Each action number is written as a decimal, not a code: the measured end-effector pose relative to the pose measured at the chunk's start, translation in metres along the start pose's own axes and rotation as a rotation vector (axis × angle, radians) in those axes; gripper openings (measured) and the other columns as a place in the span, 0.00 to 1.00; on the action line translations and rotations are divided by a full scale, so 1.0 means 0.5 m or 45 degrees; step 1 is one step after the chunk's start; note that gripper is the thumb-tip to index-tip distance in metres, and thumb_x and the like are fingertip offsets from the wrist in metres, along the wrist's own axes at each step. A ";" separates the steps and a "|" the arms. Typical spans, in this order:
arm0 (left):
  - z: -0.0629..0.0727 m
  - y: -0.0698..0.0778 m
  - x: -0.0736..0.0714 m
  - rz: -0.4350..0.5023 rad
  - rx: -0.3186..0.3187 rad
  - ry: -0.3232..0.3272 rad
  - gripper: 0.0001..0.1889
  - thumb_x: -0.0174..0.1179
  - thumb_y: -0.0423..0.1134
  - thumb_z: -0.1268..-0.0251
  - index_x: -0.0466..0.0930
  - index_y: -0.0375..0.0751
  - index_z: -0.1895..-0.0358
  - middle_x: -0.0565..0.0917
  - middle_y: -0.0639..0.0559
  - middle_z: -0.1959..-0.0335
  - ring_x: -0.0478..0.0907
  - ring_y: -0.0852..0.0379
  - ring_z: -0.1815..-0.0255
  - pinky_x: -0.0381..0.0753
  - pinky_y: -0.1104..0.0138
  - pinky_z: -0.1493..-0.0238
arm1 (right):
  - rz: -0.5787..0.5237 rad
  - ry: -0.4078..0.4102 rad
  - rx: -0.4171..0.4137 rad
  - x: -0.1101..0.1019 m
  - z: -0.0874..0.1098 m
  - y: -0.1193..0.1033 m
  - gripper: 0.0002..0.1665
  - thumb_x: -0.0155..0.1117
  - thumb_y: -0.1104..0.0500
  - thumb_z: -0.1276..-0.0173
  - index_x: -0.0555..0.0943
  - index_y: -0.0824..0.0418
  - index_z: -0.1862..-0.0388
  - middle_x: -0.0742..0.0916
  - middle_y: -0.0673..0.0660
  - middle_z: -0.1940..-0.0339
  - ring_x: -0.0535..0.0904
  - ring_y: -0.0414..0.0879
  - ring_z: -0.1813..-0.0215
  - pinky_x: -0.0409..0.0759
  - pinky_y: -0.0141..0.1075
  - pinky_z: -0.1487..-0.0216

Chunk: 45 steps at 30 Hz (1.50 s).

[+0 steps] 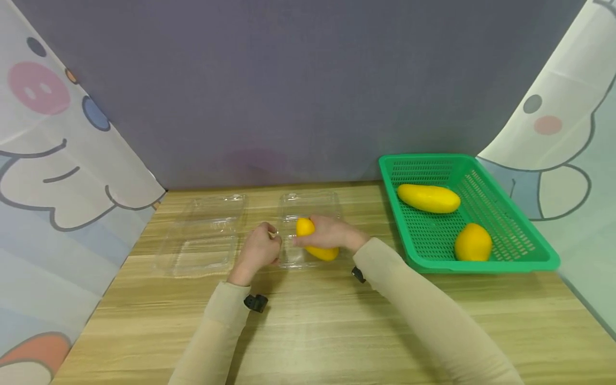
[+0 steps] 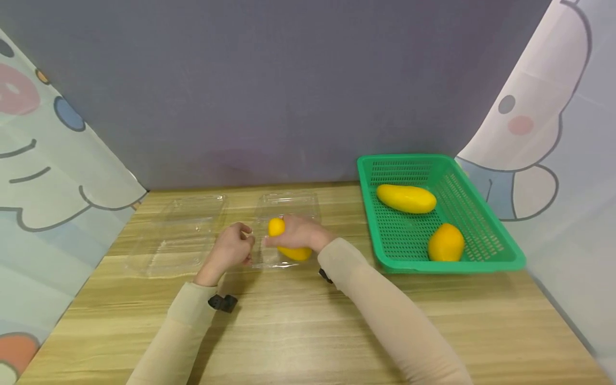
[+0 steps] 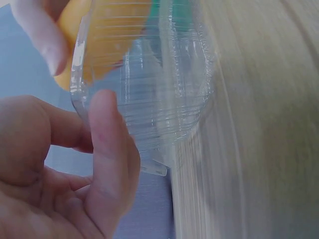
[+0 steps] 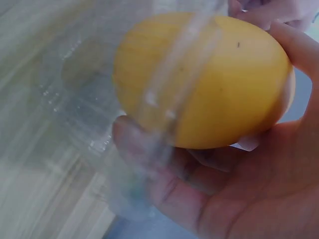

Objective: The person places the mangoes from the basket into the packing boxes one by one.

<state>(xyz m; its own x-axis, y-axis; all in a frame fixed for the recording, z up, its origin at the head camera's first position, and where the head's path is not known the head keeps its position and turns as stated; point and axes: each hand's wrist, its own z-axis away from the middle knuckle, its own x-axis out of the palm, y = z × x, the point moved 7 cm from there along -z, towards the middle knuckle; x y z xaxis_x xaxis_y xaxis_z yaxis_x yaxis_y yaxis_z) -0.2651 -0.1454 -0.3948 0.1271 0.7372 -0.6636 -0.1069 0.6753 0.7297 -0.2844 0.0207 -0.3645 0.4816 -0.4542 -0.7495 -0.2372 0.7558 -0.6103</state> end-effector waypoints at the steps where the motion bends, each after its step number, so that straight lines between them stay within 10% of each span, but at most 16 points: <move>1: -0.001 0.000 0.001 0.001 0.001 0.001 0.19 0.50 0.38 0.23 0.70 0.30 0.36 0.83 0.46 0.75 0.82 0.54 0.81 0.80 0.63 0.72 | -0.008 -0.009 0.004 0.004 -0.002 0.002 0.37 0.70 0.35 0.36 0.76 0.61 0.44 0.83 0.54 0.61 0.80 0.47 0.62 0.79 0.40 0.61; 25: -0.001 0.003 0.005 -0.008 0.000 -0.004 0.18 0.51 0.38 0.24 0.70 0.31 0.38 0.83 0.47 0.77 0.82 0.54 0.82 0.78 0.63 0.71 | 0.066 0.017 0.096 0.034 -0.012 0.027 0.30 0.70 0.38 0.34 0.78 0.61 0.49 0.83 0.53 0.62 0.78 0.49 0.63 0.75 0.40 0.63; 45: -0.003 -0.002 0.001 -0.024 0.005 -0.009 0.20 0.49 0.38 0.25 0.69 0.30 0.36 0.83 0.46 0.80 0.82 0.51 0.80 0.78 0.63 0.69 | 0.001 0.087 0.074 0.045 -0.024 0.013 0.34 0.63 0.42 0.28 0.76 0.65 0.34 0.86 0.57 0.48 0.80 0.47 0.55 0.79 0.44 0.48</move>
<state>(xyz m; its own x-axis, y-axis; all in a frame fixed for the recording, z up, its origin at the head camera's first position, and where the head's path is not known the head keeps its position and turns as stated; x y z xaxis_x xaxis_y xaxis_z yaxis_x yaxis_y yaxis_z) -0.2666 -0.1454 -0.3961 0.1364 0.7240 -0.6762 -0.1002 0.6891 0.7177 -0.2853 0.0096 -0.3884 0.4222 -0.4831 -0.7670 -0.1875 0.7813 -0.5953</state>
